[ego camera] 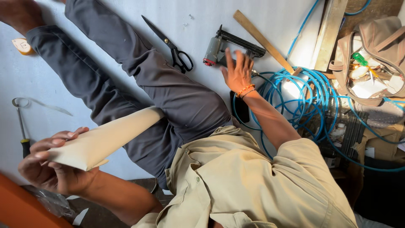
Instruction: The person sits on the floor and cuts fabric strips with scissors, then folds and wraps the fabric around a long foam-covered strip, pressing the edges closed. They pick up a pneumatic nail gun and fasten the wrapped piece, then continue folding and pressing the fabric edges by hand.
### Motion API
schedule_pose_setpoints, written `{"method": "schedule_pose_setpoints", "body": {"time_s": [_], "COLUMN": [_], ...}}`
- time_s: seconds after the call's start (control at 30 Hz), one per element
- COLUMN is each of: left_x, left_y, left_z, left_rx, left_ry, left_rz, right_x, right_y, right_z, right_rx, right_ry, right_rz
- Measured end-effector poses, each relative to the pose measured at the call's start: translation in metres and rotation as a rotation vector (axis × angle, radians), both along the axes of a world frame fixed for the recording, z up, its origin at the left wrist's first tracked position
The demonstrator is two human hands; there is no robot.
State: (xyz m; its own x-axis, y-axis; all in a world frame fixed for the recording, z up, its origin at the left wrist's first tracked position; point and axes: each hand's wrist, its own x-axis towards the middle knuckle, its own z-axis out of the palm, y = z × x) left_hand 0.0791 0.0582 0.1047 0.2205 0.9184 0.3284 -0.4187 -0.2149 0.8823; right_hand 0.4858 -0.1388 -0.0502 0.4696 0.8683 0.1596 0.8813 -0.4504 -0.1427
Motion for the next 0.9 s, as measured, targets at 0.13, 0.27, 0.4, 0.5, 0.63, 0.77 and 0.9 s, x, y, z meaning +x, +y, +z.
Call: {"method": "schedule_pose_setpoints", "body": {"time_s": [0.13, 0.27, 0.4, 0.5, 0.63, 0.77, 0.9], "left_x": [0.014, 0.032, 0.041, 0.041, 0.060, 0.060, 0.007], "left_y": [0.002, -0.005, -0.014, -0.031, -0.043, -0.019, -0.005], "left_z": [0.010, 0.010, 0.012, 0.020, 0.023, 0.028, 0.053], "left_rx": [0.174, 0.287, 0.590, 0.750, 0.786, 0.839, 0.638], "left_ry": [0.257, 0.271, 0.485, 0.750, 0.841, 0.735, 0.531], "left_rz": [-0.025, -0.149, 0.015, 0.133, 0.129, 0.193, 0.537], "right_x": [-0.012, -0.021, -0.022, -0.020, -0.024, -0.047, -0.077], "right_y": [-0.008, 0.001, 0.004, 0.005, 0.017, 0.043, 0.069], "right_z": [-0.001, 0.005, 0.009, 0.007, 0.011, 0.025, 0.056], "right_rx": [-0.118, -0.055, -0.053, -0.129, -0.149, 0.000, 0.235], "right_ry": [0.125, 0.120, 0.115, 0.117, 0.141, 0.630, 0.854], "right_rz": [-0.093, -0.107, -0.118, -0.112, -0.083, 0.214, 0.570]}}
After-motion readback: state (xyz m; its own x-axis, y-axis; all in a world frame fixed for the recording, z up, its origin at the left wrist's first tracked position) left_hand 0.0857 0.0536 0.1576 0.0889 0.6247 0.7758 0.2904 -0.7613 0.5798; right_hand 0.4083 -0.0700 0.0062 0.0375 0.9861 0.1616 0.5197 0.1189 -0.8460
